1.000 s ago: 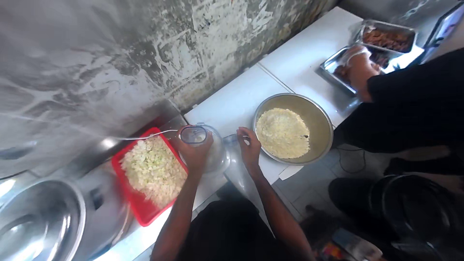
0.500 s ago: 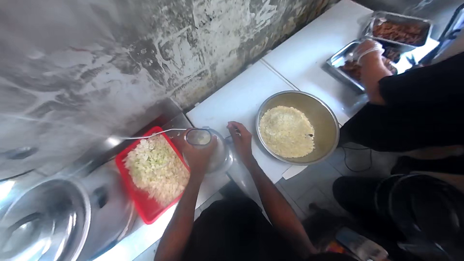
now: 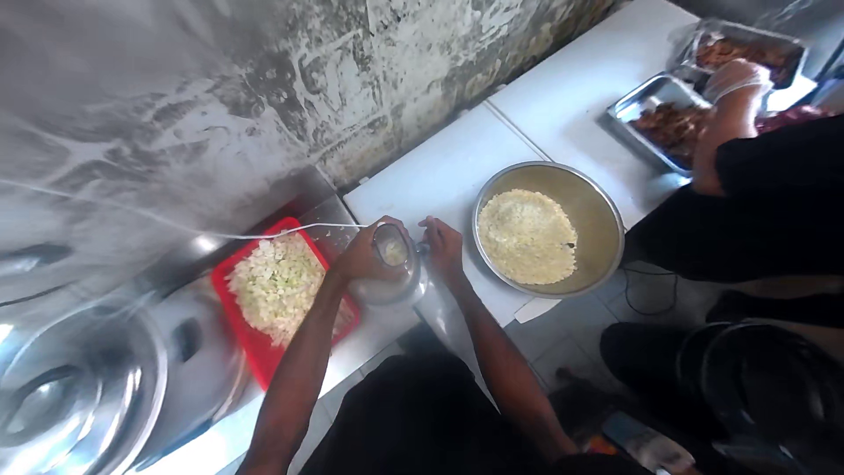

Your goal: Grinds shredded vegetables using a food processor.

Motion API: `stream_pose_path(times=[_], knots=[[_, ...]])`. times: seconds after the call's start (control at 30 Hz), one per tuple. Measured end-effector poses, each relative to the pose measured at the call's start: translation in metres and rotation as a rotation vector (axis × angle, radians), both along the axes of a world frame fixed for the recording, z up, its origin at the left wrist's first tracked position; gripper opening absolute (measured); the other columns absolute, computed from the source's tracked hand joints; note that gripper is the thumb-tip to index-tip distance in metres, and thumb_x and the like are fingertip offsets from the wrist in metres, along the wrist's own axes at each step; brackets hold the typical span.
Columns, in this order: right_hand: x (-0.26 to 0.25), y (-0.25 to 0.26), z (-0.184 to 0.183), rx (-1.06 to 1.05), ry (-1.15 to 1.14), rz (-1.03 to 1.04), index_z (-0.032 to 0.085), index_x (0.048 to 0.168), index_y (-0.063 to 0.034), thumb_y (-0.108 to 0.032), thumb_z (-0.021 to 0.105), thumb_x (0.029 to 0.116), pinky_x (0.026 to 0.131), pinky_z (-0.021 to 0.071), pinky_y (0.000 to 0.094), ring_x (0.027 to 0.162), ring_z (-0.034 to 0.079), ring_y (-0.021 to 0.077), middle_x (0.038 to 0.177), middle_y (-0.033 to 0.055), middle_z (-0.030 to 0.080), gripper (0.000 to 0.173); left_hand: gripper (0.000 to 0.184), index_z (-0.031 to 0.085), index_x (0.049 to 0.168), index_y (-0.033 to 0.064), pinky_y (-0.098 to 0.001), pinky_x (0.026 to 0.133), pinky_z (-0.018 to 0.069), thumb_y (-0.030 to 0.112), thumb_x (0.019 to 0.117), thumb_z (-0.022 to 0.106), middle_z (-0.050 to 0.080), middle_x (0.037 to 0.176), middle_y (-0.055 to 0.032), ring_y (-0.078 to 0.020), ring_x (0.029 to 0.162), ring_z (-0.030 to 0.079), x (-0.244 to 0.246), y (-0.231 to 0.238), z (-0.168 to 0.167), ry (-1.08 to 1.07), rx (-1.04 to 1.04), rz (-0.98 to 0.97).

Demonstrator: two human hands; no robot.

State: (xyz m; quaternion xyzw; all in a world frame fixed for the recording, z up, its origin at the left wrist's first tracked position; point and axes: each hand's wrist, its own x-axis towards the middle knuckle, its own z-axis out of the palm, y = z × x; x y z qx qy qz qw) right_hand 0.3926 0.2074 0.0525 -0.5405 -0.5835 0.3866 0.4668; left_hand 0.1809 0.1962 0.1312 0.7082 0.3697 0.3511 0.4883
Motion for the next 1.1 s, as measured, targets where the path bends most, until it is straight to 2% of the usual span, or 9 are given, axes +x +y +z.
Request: stream_pose_path(times=[0.1, 0.23, 0.33, 0.43, 0.5, 0.67, 0.8, 0.97, 1.1], knots=[[0.003, 0.002, 0.001, 0.012, -0.033, 0.014, 0.071, 0.113, -0.0058, -0.027, 0.042, 0.1113, 0.055, 0.0513, 0.0329, 0.056, 0.056, 0.0143, 0.07, 0.0055, 0.062, 0.036, 0.067, 0.062, 0.122, 0.0058, -0.0261, 0.09, 0.055, -0.004, 0.0604, 0.086, 0.068, 0.116, -0.0053, -0.0132, 0.104, 0.065, 0.016, -0.025, 0.061, 0.062, -0.093, 0.041], [0.003, 0.003, 0.004, -0.022, -0.037, 0.027, 0.071, 0.113, -0.005, -0.024, 0.044, 0.1108, 0.057, 0.0511, 0.0325, 0.057, 0.055, 0.0145, 0.071, 0.0063, 0.062, 0.033, 0.068, 0.063, 0.124, 0.0063, -0.0252, 0.088, 0.0552, -0.015, 0.0621, 0.082, 0.067, 0.117, -0.0057, -0.0131, 0.103, 0.065, 0.018, -0.039, 0.087, 0.12, -0.152, 0.071], [0.004, 0.007, 0.001, -0.054, -0.016, 0.019, 0.072, 0.113, -0.0052, -0.025, 0.045, 0.1103, 0.063, 0.0532, 0.034, 0.064, 0.059, 0.0146, 0.076, 0.0064, 0.065, 0.033, 0.073, 0.062, 0.128, 0.0085, -0.0291, 0.091, 0.0566, -0.001, 0.0598, 0.085, 0.069, 0.118, -0.0043, -0.0153, 0.106, 0.066, 0.004, -0.014, 0.049, 0.035, -0.133, -0.068], [0.008, 0.002, 0.002, -0.051, 0.037, -0.005, 0.07, 0.122, -0.0047, -0.025, 0.047, 0.1092, 0.09, 0.0564, 0.0417, 0.097, 0.069, 0.0193, 0.107, 0.011, 0.073, 0.033, 0.096, 0.051, 0.149, 0.0184, -0.036, 0.106, 0.052, 0.033, 0.0641, 0.093, 0.061, 0.142, 0.0036, -0.013, 0.127, 0.059, -0.015, 0.003, 0.016, 0.156, -0.006, -0.07], [0.017, -0.009, -0.004, -0.033, 0.093, -0.068, 0.068, 0.127, -0.0032, -0.021, 0.045, 0.1089, 0.099, 0.0536, 0.0429, 0.11, 0.067, 0.0216, 0.118, 0.0141, 0.071, 0.034, 0.096, 0.052, 0.15, 0.0202, -0.0401, 0.117, 0.0433, 0.039, 0.0661, 0.094, 0.051, 0.154, 0.0028, -0.014, 0.143, 0.046, -0.026, -0.007, 0.006, 0.235, 0.1, 0.076], [0.029, -0.05, -0.027, -0.369, 0.349, -0.251, 0.062, 0.127, 0.0029, -0.029, 0.032, 0.1125, 0.083, 0.0547, 0.0327, 0.095, 0.066, 0.0163, 0.109, 0.0128, 0.07, 0.046, 0.083, 0.06, 0.144, 0.018, -0.053, 0.124, 0.0259, 0.054, 0.0744, 0.085, 0.046, 0.158, -0.0042, -0.0304, 0.154, 0.028, -0.032, -0.057, -0.044, 0.367, 0.32, 0.411], [0.03, -0.084, -0.061, -0.652, 0.348, -0.19, 0.061, 0.129, 0.0028, -0.033, 0.034, 0.1128, 0.075, 0.0555, 0.03, 0.084, 0.067, 0.0138, 0.103, 0.0119, 0.07, 0.048, 0.032, 0.071, 0.128, 0.0098, -0.0468, 0.121, 0.0379, 0.023, 0.1006, 0.061, 0.057, 0.148, -0.0075, -0.0276, 0.147, 0.043, -0.041, -0.085, -0.061, 0.374, 0.402, 0.508], [0.028, -0.117, -0.095, -0.934, 0.102, 0.221, 0.062, 0.129, 0.002, -0.018, 0.052, 0.1069, 0.078, 0.0567, 0.0326, 0.085, 0.067, 0.0147, 0.11, 0.0136, 0.069, 0.032, 0.029, 0.069, 0.127, 0.001, -0.0455, 0.099, 0.0566, 0.01, 0.1025, 0.057, 0.069, 0.129, -0.0168, -0.0283, 0.113, 0.07, -0.109, -0.123, -0.099, 0.597, 0.237, 0.936], [0.01, -0.127, -0.104, -0.99, 0.067, 0.483, 0.061, 0.133, -0.0002, -0.023, 0.06, 0.1039, 0.091, 0.0566, 0.038, 0.101, 0.069, 0.0201, 0.12, 0.0164, 0.069, 0.037, 0.05, 0.053, 0.144, -0.0003, -0.0565, 0.117, 0.035, 0.015, 0.0979, 0.062, 0.046, 0.151, -0.0298, -0.0453, 0.141, 0.044, -0.172, -0.145, -0.134, 0.897, -0.196, 1.087]])
